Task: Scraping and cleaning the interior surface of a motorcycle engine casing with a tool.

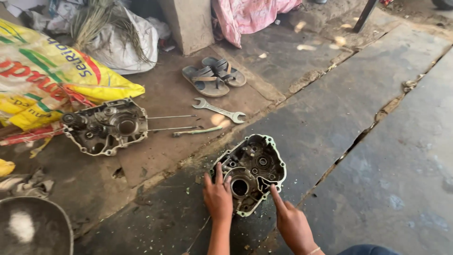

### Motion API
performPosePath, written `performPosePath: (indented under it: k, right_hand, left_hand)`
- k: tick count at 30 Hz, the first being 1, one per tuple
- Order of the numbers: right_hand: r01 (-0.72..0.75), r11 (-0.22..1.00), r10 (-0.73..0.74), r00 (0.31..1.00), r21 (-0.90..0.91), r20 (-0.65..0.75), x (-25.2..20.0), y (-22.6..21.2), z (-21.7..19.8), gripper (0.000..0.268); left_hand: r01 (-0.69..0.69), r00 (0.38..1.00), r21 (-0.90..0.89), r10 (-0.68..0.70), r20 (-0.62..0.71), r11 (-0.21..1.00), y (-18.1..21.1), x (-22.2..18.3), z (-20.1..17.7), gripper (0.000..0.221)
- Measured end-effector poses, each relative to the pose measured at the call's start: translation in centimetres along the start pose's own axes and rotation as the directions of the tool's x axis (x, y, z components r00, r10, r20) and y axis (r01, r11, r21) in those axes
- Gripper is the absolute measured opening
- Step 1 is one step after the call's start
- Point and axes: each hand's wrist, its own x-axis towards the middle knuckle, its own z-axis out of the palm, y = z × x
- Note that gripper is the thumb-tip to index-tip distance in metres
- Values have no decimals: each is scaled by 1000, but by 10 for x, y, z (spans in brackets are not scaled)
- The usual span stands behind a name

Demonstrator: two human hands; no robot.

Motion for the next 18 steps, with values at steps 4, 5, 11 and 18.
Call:
performPosePath:
  k: [4,5,11,18]
  right_hand:
    - [97,995,-92,988,-29,127,-9,17,20,80]
    - [141,990,-140,986,-1,85,-3,23,19,77]
    - [79,981,-44,980,-177,197,-2,4,-1,80]
    - [0,999,-3,997,43,80,-1,16,16,69]
  left_hand:
    - [11,1000,-32,-11,-1,999,-5,-4,6,58]
    - [2,1000,-44,-3,-20,999,-5,-3,9,58]
    - [42,997,-49,-39,69,998,5,-2,-16,57]
    - [-5,1000,-51,5,-8,999,-1,0,1,60]
